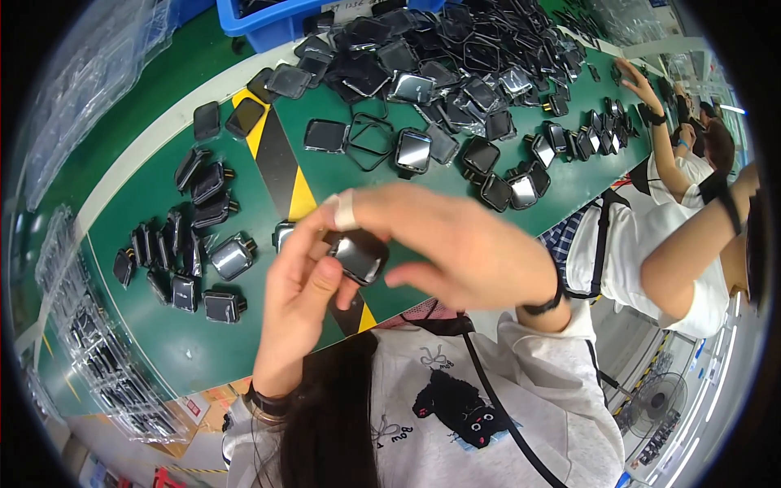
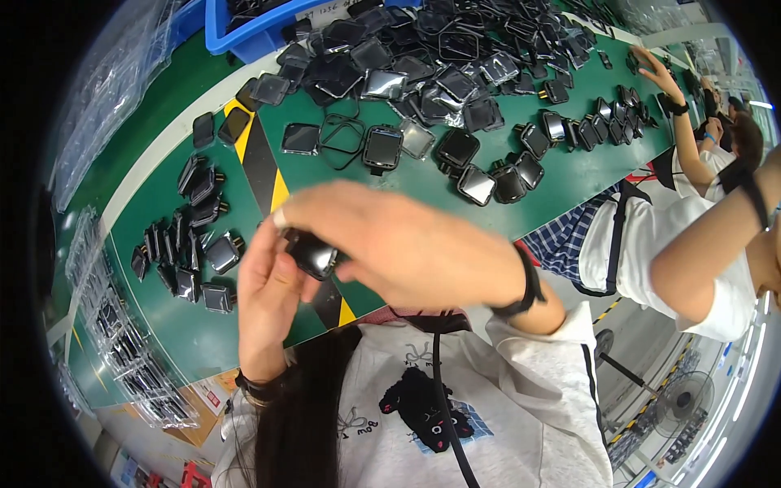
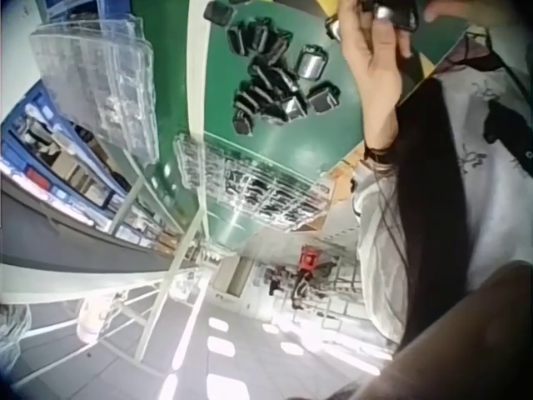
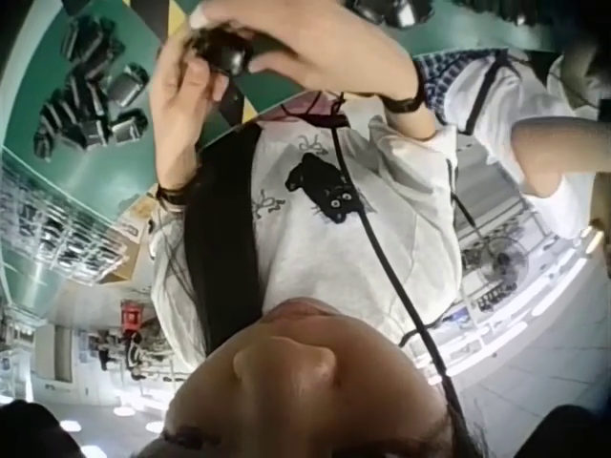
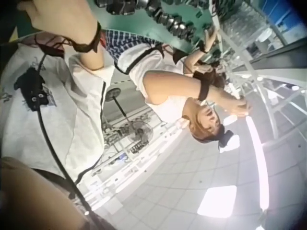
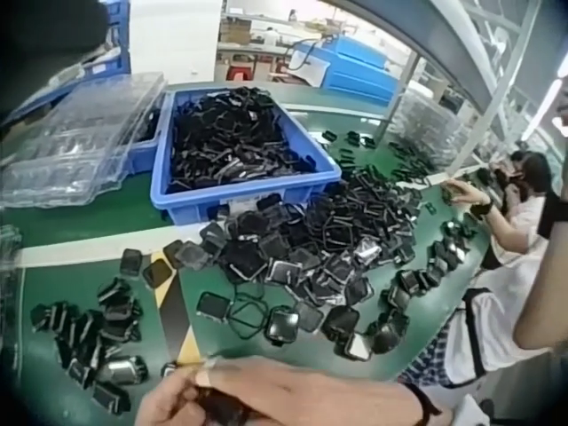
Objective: The person assembles smartwatches by hand by peeling protective films off screens and pressing them into watch bodies. They then place the finished watches into a plastic tray and cover it with a plastic sheet.
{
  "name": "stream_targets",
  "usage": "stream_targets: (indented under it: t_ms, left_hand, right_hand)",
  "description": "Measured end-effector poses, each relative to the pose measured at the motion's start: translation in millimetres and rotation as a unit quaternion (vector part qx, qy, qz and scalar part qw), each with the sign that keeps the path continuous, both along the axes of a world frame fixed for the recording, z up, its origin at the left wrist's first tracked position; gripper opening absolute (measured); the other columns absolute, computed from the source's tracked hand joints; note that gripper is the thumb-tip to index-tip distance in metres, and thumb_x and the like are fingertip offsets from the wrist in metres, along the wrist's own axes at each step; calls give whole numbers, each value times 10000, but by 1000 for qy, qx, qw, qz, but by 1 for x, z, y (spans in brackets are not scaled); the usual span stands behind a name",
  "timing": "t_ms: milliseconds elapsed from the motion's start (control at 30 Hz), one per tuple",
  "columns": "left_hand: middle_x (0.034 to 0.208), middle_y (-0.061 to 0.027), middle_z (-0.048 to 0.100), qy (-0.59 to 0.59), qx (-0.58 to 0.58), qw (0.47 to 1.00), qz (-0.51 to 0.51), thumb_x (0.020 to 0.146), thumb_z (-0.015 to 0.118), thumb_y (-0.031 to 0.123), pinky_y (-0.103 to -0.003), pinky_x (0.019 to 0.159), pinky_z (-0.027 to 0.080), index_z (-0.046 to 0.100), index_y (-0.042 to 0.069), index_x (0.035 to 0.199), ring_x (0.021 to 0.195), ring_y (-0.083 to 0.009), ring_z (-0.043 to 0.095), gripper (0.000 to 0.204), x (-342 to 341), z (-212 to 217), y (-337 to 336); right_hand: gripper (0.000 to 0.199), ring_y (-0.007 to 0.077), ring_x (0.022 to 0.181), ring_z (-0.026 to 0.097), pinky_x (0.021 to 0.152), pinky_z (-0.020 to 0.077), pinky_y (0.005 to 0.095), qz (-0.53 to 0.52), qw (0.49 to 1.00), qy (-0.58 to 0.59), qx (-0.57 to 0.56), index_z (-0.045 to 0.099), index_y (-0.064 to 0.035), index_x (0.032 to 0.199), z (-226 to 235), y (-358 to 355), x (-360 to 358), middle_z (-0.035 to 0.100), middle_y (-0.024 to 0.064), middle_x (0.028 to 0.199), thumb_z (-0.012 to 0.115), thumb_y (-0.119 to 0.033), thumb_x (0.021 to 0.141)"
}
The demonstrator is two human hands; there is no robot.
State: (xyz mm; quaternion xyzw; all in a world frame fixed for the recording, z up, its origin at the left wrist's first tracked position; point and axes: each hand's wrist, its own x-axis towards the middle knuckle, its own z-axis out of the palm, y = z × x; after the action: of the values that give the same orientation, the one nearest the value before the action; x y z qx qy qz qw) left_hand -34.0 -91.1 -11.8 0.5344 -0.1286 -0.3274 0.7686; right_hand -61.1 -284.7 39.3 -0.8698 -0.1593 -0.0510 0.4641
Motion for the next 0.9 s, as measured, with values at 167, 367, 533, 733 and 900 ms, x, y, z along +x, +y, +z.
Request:
stream_targets:
  t_ms: [167, 367, 533, 733, 900]
  left_hand:
    - [1235, -209, 556, 10, -64, 998, 21, 914, 586, 313, -236, 679, 474, 358, -15, 1358, 877, -148, 596, 598, 16, -6, 19]
    - [1269, -220, 532, -43, -32, 988, 144, 901, 611, 278, -251, 749, 498, 386, -19, 1322, 987, -170, 608, 562, 20, 0, 27]
    - [1265, -226, 530, -39, -46, 981, 184, 879, 645, 219, -296, 833, 509, 401, -25, 1288, 1035, -194, 604, 535, 22, 7, 25]
    - [1259, -238, 528, -19, -94, 983, 155, 847, 673, 110, -336, 877, 508, 396, -31, 1265, 1055, -230, 599, 522, 14, 16, 10]
    - [1258, -247, 518, -6, -98, 986, 132, 817, 663, -9, -362, 909, 505, 389, -37, 1253, 1101, -260, 573, 516, 8, 20, 3]
  right_hand:
    - [324, 318, 930, 577, 805, 477, 378, -75, 969, -37, -233, 576, 0, 1018, -27, -2, 60, 596, 124, 948, 652, 55, 708]
    - [300, 303, 926, 584, 790, 475, 357, -31, 973, -83, -214, 589, -14, 981, -29, 10, 73, 577, 108, 919, 664, 56, 699]
    - [259, 287, 929, 596, 715, 515, 353, 77, 978, -191, 23, 625, -45, 873, 6, 9, 26, 531, 92, 887, 727, 66, 663]
    - [248, 288, 921, 600, 667, 547, 322, 55, 934, -351, -39, 632, -50, 802, -4, 5, -4, 508, 87, 901, 762, 73, 631]
    - [251, 289, 909, 603, 675, 555, 315, 30, 933, -358, -22, 634, -42, 793, -8, 2, -11, 509, 91, 918, 774, 69, 617]
